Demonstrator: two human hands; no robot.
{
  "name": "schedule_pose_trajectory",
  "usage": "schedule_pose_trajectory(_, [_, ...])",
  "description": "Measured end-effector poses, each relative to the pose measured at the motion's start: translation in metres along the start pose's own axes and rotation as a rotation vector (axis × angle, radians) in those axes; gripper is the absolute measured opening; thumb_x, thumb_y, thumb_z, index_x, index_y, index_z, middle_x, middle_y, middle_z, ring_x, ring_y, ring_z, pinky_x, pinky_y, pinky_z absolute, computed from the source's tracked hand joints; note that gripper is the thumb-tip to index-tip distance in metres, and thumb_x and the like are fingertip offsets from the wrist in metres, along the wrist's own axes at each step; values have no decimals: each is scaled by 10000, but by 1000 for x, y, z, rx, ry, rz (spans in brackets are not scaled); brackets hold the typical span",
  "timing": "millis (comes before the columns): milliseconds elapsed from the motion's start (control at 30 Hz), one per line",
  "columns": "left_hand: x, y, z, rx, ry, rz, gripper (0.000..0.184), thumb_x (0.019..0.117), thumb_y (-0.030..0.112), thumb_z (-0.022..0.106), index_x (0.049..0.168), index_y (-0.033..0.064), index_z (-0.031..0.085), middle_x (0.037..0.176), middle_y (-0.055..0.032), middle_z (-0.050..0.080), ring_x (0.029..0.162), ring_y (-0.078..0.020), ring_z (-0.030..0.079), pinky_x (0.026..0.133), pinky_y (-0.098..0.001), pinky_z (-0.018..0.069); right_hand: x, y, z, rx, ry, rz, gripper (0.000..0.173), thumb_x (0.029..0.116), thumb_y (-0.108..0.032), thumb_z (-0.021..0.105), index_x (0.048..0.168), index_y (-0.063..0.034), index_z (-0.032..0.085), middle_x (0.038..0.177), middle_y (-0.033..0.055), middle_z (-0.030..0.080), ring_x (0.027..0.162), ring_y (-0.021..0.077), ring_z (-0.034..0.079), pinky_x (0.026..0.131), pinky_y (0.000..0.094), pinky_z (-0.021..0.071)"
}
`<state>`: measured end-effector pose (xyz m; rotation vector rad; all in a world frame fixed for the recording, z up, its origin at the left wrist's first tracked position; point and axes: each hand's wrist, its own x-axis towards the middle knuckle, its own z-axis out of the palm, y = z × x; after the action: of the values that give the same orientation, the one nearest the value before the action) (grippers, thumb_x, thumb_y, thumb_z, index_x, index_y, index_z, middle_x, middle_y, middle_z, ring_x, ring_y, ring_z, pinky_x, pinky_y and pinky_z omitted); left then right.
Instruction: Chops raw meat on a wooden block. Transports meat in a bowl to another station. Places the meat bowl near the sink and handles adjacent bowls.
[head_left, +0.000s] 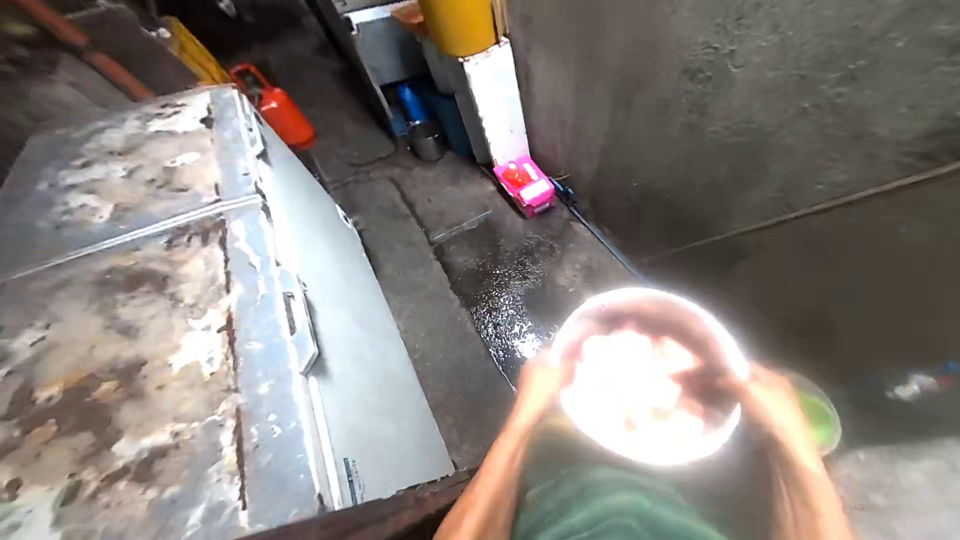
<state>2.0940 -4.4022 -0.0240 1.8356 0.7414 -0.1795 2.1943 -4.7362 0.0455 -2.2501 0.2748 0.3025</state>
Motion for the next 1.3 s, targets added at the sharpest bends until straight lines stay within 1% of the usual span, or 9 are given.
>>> schedule_pose_trajectory(100, [52,23,-13,-45,67,-42,173,850,224,723,814,82,631,756,-67,643,700,-212,631,649,-458,525,79,-48,19,-14,-67,-72,104,846,-109,743,896,-29,700,793,137,647,742,274,606,677,551,493])
schedule_pose_trajectory(267, [160,52,-59,-132,166,-78,148,850,199,722,819,88,631,710,-43,619,599,-167,583,549,-388,486,191,-140,83,6,-145,-125,95,815,-96,738,788,-67,652,699,74,592,644,206,553,596,470,461])
schedule_pose_trajectory(433, [304,71,-145,-162,207,-121,159,835,213,726,798,93,628,723,-42,619,658,-182,600,614,-422,502,300,-257,187,-15,-191,-137,80,812,-80,756,827,-53,682,715,82,627,650,209,585,599,464,491])
schedule_pose_trajectory(633, [454,134,-296,-234,294,-118,199,874,263,737,857,86,647,748,-35,625,697,-178,618,673,-427,531,398,-447,298,11,-232,-215,50,828,-62,737,846,-50,692,669,51,613,564,153,556,518,379,472])
schedule_pose_trajectory(867, [614,218,-479,-327,459,18,154,866,176,731,823,82,617,694,-17,600,630,-135,593,609,-351,515,502,-677,427,112,-241,-378,93,835,-46,722,792,-64,642,653,16,573,570,110,528,538,334,460])
schedule_pose_trajectory(1033, [762,228,-610,-277,498,-1,151,846,162,722,806,77,605,730,-38,611,678,-164,604,647,-393,518,589,-808,565,141,-293,-400,88,821,-65,716,784,-63,636,660,20,585,573,113,537,537,347,478])
schedule_pose_trajectory(1100, [823,227,-667,-253,521,-42,168,850,193,745,838,77,624,723,-26,613,643,-144,596,615,-368,518,631,-863,629,127,-362,-390,61,857,-74,716,852,-40,666,686,43,605,580,139,559,537,377,495])
schedule_pose_trajectory(1167, [875,229,-721,-273,566,-109,193,854,216,760,834,82,622,699,-11,601,609,-127,577,587,-349,506,673,-921,698,142,-426,-398,65,821,-96,716,845,-52,675,675,55,618,560,164,573,498,399,491])
schedule_pose_trajectory(1300, [957,225,-833,-287,641,-189,230,860,235,766,801,85,601,666,-11,583,575,-132,558,554,-354,493,730,-1038,820,138,-565,-448,86,807,-132,721,831,-64,675,700,61,617,625,192,588,578,458,510])
